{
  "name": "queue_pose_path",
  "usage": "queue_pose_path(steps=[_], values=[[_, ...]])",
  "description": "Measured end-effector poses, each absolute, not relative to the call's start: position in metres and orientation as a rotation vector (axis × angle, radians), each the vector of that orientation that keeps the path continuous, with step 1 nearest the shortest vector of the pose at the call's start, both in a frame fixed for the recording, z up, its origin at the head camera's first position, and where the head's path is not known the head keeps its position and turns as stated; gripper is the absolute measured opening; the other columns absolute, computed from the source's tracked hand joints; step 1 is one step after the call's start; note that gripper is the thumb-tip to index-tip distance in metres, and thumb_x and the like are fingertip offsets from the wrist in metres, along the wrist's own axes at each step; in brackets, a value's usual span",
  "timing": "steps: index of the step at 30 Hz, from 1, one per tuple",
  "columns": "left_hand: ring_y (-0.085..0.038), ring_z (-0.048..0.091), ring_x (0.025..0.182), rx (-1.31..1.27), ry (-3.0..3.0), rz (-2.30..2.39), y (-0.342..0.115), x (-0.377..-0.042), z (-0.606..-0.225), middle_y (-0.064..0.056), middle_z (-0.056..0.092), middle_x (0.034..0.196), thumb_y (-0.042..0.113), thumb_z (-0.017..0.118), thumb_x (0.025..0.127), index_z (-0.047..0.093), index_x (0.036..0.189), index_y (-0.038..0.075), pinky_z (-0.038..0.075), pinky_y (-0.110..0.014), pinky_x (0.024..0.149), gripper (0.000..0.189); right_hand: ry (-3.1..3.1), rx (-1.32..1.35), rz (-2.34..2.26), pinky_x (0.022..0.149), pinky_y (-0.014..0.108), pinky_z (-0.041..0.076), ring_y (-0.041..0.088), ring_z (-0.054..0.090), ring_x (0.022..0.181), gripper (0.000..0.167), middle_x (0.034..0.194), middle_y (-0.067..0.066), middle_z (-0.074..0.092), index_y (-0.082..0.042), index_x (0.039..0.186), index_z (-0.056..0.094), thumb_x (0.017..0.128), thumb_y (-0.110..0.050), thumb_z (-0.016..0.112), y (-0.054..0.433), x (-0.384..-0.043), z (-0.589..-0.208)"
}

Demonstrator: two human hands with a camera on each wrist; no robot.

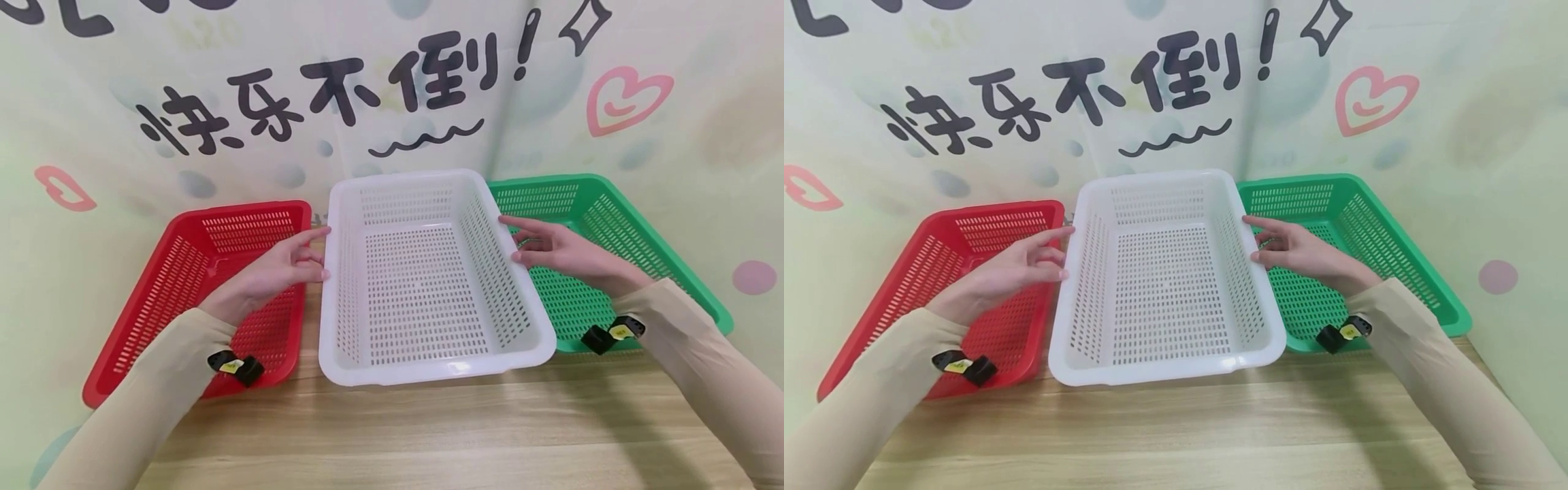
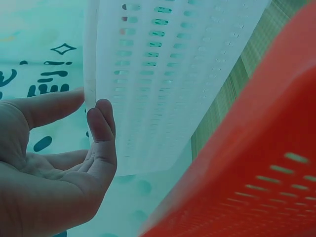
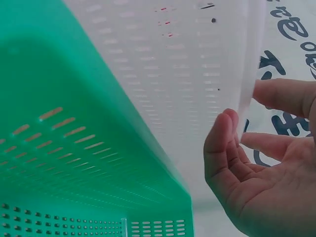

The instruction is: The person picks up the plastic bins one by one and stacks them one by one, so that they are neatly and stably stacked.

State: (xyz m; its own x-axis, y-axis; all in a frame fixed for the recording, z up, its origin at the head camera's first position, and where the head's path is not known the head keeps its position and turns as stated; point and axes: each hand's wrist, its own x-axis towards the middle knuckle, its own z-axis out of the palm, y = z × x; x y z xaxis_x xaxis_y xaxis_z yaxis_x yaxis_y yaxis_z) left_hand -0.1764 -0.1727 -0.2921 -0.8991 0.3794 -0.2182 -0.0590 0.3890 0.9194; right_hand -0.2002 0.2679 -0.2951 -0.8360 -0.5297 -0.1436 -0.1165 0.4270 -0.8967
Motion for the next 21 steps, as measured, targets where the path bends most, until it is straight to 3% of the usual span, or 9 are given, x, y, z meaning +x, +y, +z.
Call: queue_pose_path(steps=[12, 21], values=[[-0.029, 0.059, 0.109, 0.296, 2.183, 1.644, -0.169, -0.177, -0.293, -0.021, 0.055, 0.124, 0.009, 0.068, 0.088, 0.023, 0.154, 0.015, 0.038, -0.051, 0.103, 0.08, 2.373, -0.578, -1.482, 0.081, 0.038, 0.055, 0.023, 0.062, 0.098, 0.06, 0.118, 0.018, 0.055, -0.01, 0.151, 0.031, 0.097, -0.013, 0.058, 0.273, -0.192, -0.298], [-0.028, 0.059, 0.11, 0.31, 2.152, 1.723, -0.167, -0.176, -0.293, -0.018, 0.053, 0.128, 0.011, 0.068, 0.088, 0.024, 0.154, 0.016, 0.042, -0.047, 0.101, 0.079, 2.411, -0.698, -1.536, 0.077, 0.031, 0.056, 0.017, 0.058, 0.099, 0.059, 0.114, 0.014, 0.055, -0.002, 0.151, 0.028, 0.098, -0.006, 0.054, 0.273, -0.189, -0.302]])
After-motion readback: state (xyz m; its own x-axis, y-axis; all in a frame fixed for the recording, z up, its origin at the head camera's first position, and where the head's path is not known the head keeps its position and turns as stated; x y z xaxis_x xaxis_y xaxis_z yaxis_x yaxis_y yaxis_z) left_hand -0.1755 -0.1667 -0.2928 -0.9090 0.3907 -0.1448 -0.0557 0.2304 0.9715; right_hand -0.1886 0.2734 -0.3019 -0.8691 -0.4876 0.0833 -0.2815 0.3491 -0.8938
